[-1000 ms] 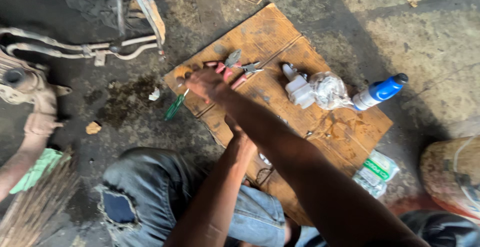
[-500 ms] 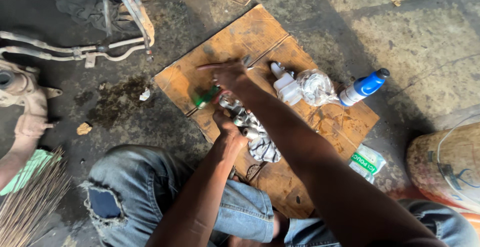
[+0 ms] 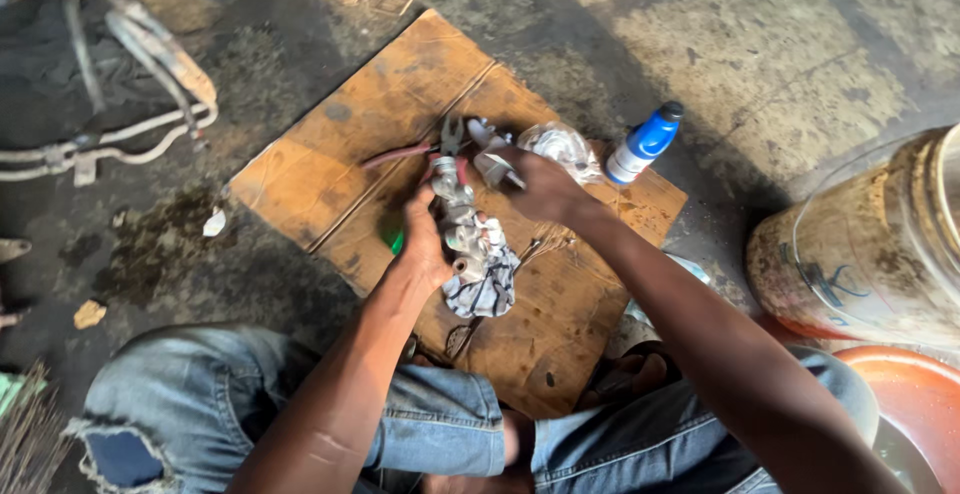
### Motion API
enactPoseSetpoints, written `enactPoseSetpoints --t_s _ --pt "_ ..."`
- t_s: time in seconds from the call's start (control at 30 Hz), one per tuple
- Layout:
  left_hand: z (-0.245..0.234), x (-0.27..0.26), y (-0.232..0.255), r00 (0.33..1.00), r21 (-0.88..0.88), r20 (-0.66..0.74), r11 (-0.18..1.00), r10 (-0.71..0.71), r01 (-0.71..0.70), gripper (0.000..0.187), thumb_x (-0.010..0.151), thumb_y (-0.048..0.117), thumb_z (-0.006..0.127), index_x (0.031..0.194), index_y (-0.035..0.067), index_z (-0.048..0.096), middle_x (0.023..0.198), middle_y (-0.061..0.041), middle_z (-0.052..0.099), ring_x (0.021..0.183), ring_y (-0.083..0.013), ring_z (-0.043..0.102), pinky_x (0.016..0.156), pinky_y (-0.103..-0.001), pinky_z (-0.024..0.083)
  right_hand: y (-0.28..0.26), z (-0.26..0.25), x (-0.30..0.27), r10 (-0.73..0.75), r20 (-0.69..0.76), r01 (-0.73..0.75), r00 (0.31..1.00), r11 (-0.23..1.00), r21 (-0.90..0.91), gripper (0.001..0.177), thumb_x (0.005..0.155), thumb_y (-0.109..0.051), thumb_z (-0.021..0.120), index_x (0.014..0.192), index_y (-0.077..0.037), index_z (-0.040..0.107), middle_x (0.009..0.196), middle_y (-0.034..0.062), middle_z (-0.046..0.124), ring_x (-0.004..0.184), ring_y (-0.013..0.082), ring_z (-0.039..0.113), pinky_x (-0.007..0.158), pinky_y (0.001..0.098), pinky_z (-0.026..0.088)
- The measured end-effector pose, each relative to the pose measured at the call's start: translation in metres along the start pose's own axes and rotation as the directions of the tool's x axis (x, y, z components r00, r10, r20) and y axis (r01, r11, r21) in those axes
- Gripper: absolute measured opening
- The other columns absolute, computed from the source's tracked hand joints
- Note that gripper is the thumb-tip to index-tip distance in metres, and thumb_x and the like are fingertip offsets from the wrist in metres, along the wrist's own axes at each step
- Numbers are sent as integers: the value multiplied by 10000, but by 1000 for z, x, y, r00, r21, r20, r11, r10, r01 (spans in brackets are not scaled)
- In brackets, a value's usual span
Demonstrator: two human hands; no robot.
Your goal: The person sits on the floor and cleans a cylindrical metal mechanical part using a white cloth. They wipe the exterior and interior surfaces of the part, occasionally using a green-handled screwdriver to assist in cleaning specific areas. The person also handles a pair of pliers and a bottle of blue liquid during the process.
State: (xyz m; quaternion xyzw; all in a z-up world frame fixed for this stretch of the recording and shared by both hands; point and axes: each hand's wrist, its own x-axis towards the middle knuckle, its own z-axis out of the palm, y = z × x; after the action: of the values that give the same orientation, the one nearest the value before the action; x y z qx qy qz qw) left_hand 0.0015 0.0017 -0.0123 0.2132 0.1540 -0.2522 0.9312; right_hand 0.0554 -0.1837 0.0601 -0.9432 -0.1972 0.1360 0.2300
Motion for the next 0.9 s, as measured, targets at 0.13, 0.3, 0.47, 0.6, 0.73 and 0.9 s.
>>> enactPoseSetpoints --t_s 0.13,0.3,0.47,0.6,0.73,0.9 --pt "42 -7 -2 994 192 -97 978 -60 78 483 882 561 538 936 89 626 739 -155 658 615 -289 678 519 -475 580 -3 -17 -89 49 -8 -44 999 952 302 481 921 -361 747 1357 -189 639 1303 69 726 1226 299 658 1009 505 478" --pt "43 -6 -17 999 280 -51 960 -3 17 460 917 538 556 990 91 636 772 -113 653 628 -260 671 556 -491 609 -7 12 -90 364 -49 -294 930 820 491 305 844 -287 797 1118 -156 781 1063 66 805 967 231 781 878 419 623" --pt "25 -10 0 985 259 -156 966 72 -29 470 884 552 514 992 104 610 776 -110 661 657 -264 687 596 -481 600 10 20 -76 182 -148 -66 972 818 572 193 868 -207 760 1023 -108 815 998 65 829 906 168 784 860 372 627" --pt "16 -7 6 966 233 -183 962 185 -140 366 897 449 610 1029 108 617 810 -75 643 718 -242 673 630 -464 577 10 11 -84 1 -188 90 982 874 477 158 917 -132 717 1055 -86 779 1013 83 805 910 167 773 841 350 630" --pt "9 1 -3 984 365 -34 919 173 -149 353 863 227 736 1136 13 676 925 -98 706 811 -216 684 700 -412 593 -1 18 -94 -103 -266 201 958 905 376 187 905 -49 752 1090 -65 770 1043 99 802 914 196 771 870 352 630" --pt "25 -10 -12 975 413 -27 891 219 -189 422 815 97 755 1214 18 643 1001 -89 722 864 -180 683 673 -378 599 -24 13 -98 -17 -109 41 994 974 224 556 738 124 619 1213 -139 739 1091 79 764 863 214 754 786 353 632"
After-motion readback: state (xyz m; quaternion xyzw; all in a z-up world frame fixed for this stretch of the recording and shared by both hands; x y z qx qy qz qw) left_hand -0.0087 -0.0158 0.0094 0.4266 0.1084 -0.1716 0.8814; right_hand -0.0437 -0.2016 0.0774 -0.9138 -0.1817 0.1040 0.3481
